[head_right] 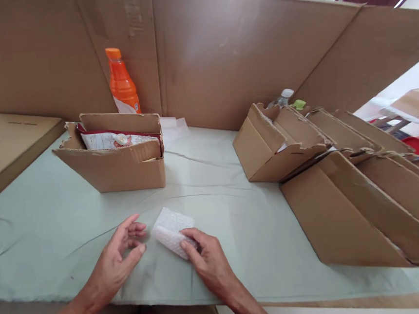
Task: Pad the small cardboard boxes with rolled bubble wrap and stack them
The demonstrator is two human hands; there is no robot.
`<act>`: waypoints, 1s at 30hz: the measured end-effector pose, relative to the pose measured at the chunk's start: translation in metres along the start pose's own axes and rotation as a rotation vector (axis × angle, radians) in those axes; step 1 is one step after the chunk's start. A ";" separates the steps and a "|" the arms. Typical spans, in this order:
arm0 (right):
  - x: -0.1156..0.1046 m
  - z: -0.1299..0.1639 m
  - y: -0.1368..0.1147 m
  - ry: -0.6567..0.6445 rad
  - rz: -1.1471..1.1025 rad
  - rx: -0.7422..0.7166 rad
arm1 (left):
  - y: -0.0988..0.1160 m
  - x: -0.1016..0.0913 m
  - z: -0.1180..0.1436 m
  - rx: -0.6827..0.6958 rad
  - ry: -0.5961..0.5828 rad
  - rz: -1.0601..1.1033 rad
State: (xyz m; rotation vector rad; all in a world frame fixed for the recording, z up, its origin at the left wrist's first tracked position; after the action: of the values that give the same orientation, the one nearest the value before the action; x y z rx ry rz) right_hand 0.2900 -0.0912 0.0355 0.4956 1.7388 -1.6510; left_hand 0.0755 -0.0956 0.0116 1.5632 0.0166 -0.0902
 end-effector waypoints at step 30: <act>-0.136 -0.126 -0.191 0.655 0.659 -0.661 | 0.124 -0.081 -0.059 1.115 0.498 -0.723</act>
State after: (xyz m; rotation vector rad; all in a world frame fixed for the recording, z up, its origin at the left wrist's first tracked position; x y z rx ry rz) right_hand 0.2271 0.0328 0.2632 1.1965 2.1031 -0.4169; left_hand 0.0064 -0.0321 0.1399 2.5792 1.0863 -0.3109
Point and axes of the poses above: each hand's wrist, its own z-axis away from the middle knuckle, its own x-axis out of the palm, y = z × x, the point moved 7 cm from there along -z, towards the middle knuckle, and after that the axes turned 13 degrees about z, right-handed, at the moved point
